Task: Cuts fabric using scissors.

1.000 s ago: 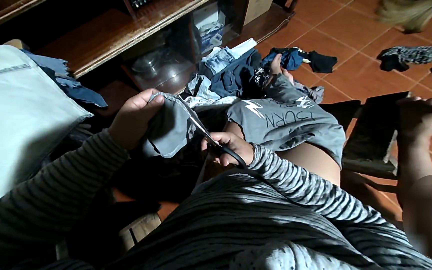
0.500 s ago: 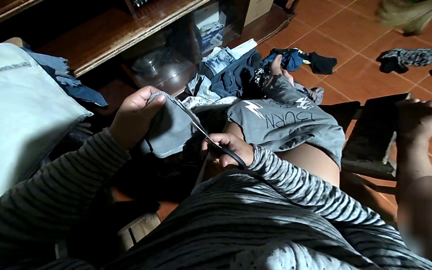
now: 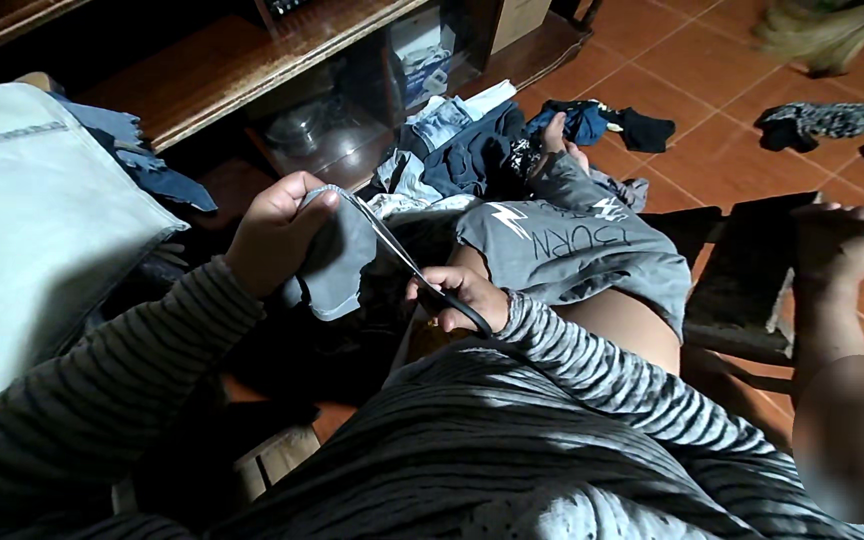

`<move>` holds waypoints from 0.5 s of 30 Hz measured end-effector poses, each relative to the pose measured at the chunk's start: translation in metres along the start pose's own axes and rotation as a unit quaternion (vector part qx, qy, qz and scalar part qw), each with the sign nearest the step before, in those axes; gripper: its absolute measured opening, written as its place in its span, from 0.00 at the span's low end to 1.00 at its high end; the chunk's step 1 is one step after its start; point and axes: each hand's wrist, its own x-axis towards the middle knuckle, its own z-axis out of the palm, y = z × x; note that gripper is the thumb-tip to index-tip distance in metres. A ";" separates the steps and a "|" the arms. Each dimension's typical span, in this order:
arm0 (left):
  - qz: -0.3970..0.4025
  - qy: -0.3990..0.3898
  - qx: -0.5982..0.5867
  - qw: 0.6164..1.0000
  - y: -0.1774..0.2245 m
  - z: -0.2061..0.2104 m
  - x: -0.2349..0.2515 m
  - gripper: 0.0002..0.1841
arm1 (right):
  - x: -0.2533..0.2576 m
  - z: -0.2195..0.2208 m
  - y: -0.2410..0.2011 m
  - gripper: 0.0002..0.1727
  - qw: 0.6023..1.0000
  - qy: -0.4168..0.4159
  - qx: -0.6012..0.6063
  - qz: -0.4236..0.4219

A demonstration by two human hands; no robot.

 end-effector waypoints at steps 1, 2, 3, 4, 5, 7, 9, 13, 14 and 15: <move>0.005 -0.003 0.009 1.000 -0.001 0.000 0.000 0.07 | 0.001 0.000 -0.001 0.32 1.000 0.001 -0.001 0.002; 0.010 -0.005 0.015 1.000 -0.001 0.001 0.000 0.07 | 0.001 0.000 -0.002 0.31 1.000 0.003 -0.002 0.006; 0.012 -0.008 0.018 1.000 -0.002 0.001 0.000 0.08 | 0.001 0.001 -0.003 0.29 1.000 0.005 -0.004 0.012; 0.011 -0.010 0.019 1.000 -0.001 0.001 0.000 0.08 | 0.001 0.001 -0.003 0.28 1.000 0.008 -0.004 0.018; 0.010 -0.012 0.020 1.000 -0.001 0.001 -0.001 0.07 | 0.000 0.001 -0.003 0.28 1.000 0.010 -0.004 0.021; 0.007 -0.015 0.015 1.000 -0.001 0.000 0.000 0.07 | 0.000 0.001 -0.003 0.27 1.000 0.013 -0.006 0.026; -0.010 -0.028 -0.007 1.000 -0.002 -0.003 0.001 0.07 | -0.003 -0.001 -0.002 0.26 0.999 0.017 -0.012 0.028; -0.116 -0.121 -0.017 0.986 -0.005 -0.019 0.007 0.09 | -0.008 -0.007 0.001 0.25 0.998 0.038 0.019 0.038; -0.147 -0.143 -0.006 0.979 -0.006 -0.023 0.009 0.08 | -0.009 -0.009 0.000 0.25 0.998 0.039 0.026 0.042; -0.162 -0.157 -0.006 0.974 -0.011 -0.028 0.011 0.07 | -0.010 -0.011 -0.001 0.25 0.998 0.037 0.033 0.044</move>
